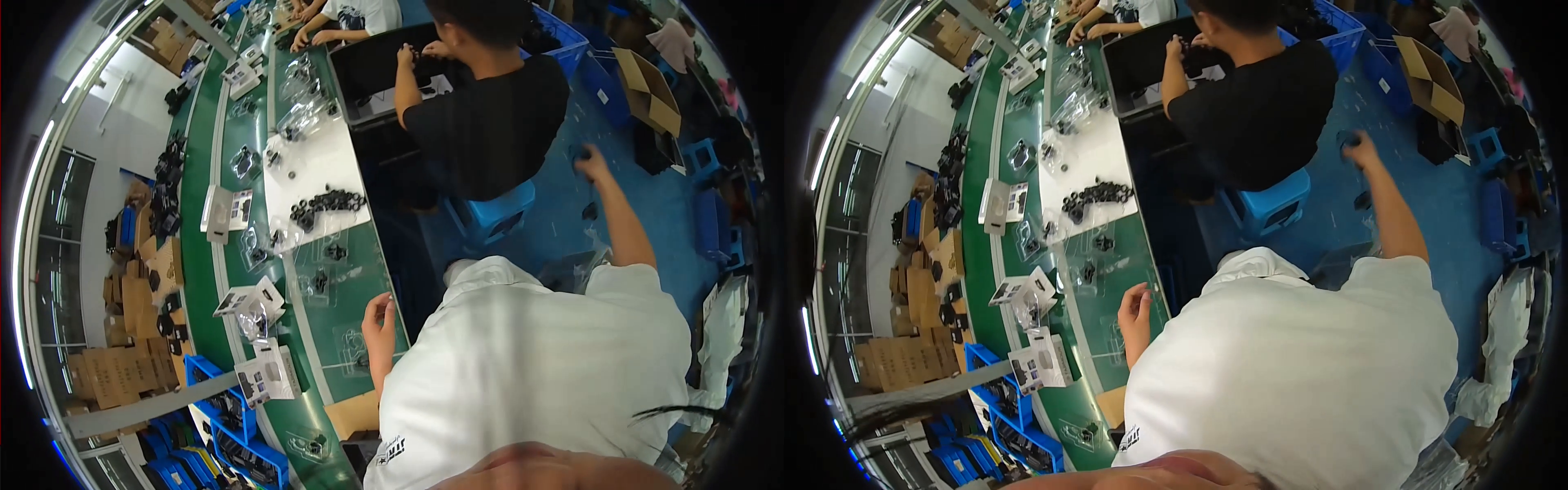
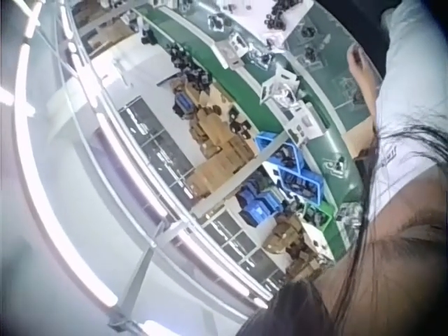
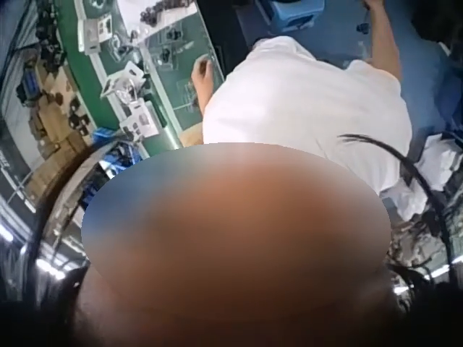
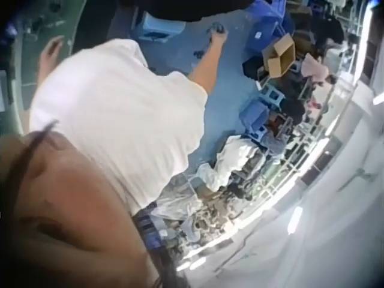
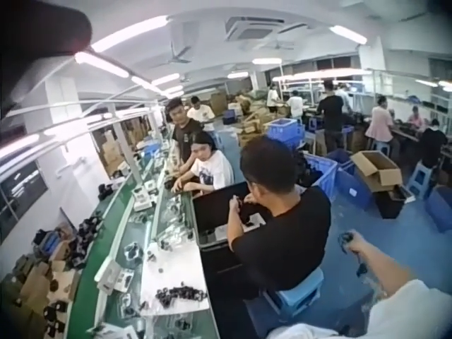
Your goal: The worker is picking up small electronic components and placing them into slots in plastic trays on an assembly line.
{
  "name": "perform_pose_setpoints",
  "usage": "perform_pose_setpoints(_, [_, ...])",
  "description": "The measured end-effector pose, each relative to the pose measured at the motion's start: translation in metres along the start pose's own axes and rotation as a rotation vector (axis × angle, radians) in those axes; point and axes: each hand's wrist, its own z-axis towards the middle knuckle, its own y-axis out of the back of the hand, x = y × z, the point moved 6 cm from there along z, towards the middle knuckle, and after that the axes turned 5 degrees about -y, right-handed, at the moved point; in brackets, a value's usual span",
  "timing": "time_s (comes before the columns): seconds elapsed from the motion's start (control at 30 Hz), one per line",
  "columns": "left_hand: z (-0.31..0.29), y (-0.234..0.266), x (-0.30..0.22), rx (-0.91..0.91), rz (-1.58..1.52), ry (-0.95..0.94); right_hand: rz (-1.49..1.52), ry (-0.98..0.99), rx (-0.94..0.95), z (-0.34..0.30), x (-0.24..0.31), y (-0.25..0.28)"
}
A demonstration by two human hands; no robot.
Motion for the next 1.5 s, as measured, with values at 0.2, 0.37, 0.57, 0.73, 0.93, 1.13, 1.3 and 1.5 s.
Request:
perform_pose_setpoints(0.2, [0.061,-0.071,-0.010,0.021,-0.136,0.023,-0.221,0.821,-0.762,0.187,0.182,0.209])
perform_pose_setpoints(0.37, [0.106,-0.120,-0.033,-0.010,-0.110,0.019,-0.306,0.481,-0.851,0.286,0.323,0.271])
perform_pose_setpoints(0.57, [0.109,-0.152,-0.047,-0.069,-0.027,0.084,-0.545,0.129,-0.531,0.388,0.315,0.155])
perform_pose_setpoints(0.73, [0.119,-0.172,-0.034,0.012,-0.112,0.062,-0.423,-0.045,-0.383,0.444,0.175,0.209])
perform_pose_setpoints(0.93, [0.058,-0.113,0.009,-0.225,-0.149,0.050,-0.360,0.263,0.091,0.102,0.074,-0.092])
perform_pose_setpoints(1.13, [-0.003,-0.036,0.045,-0.417,0.091,-0.049,-0.424,0.694,0.734,-0.087,0.060,-0.297])
perform_pose_setpoints(1.3, [-0.135,0.100,0.088,-0.962,0.466,0.014,-0.466,0.927,1.262,-0.245,0.030,-0.428])
perform_pose_setpoints(1.5, [-0.388,0.176,0.175,-1.626,0.738,0.378,-0.257,0.861,1.653,-0.391,0.075,-0.466])
